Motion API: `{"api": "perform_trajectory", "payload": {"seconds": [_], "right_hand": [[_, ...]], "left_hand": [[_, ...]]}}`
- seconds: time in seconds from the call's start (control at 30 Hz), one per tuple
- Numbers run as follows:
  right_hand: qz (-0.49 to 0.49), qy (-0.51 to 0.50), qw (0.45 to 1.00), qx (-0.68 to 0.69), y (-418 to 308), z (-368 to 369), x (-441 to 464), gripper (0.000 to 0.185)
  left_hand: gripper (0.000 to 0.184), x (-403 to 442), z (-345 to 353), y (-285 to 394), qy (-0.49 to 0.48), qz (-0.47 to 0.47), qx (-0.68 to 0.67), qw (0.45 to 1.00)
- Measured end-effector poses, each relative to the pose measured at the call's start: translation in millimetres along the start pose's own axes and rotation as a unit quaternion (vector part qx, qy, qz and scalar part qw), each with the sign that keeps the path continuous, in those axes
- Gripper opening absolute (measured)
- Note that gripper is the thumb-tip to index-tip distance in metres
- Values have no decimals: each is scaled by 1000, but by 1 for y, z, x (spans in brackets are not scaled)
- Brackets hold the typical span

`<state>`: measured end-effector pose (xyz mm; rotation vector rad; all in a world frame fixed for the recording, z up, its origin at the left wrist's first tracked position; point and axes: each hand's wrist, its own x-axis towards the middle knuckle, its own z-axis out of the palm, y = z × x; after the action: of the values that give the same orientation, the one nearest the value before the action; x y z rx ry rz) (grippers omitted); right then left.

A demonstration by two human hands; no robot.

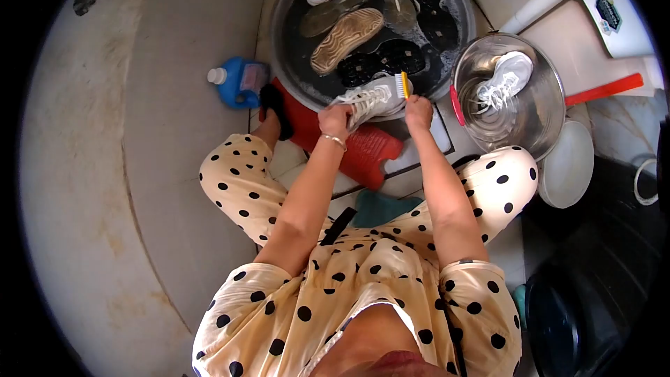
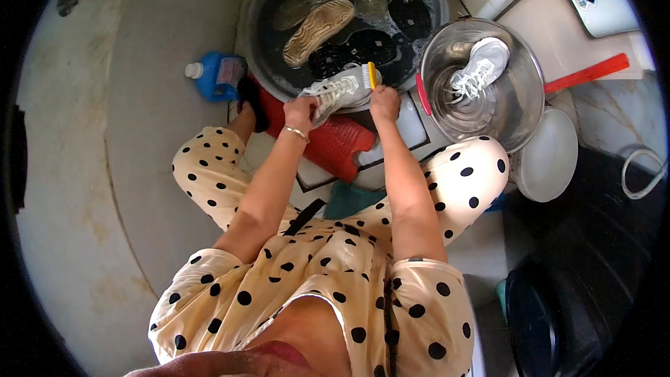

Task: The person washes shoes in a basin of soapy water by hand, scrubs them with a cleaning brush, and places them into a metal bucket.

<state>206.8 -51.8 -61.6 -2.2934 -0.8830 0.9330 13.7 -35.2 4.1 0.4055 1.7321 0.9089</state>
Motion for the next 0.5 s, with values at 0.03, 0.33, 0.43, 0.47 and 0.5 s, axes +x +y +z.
{"api": "perform_trajectory", "payload": {"seconds": [0.03, 0.33, 0.43, 0.47, 0.5], "right_hand": [[0, 5, 1000, -7, 0, 0, 2, 44], [-9, 17, 1000, -18, -10, -4, 1, 41], [-33, 26, 999, -27, -19, -9, -2, 39], [-39, 25, 999, -28, -19, -9, -2, 38], [-46, 26, 998, -29, -19, -9, -1, 37]], "left_hand": [[12, -16, 6, 14, 19, -64, -103, 992], [33, -14, 1, 12, -140, -205, -125, 961], [33, 12, -3, -17, -148, -124, -11, 981], [35, 26, -7, -31, -149, -110, -40, 982], [35, 24, -6, -28, -179, -116, -99, 972]]}}
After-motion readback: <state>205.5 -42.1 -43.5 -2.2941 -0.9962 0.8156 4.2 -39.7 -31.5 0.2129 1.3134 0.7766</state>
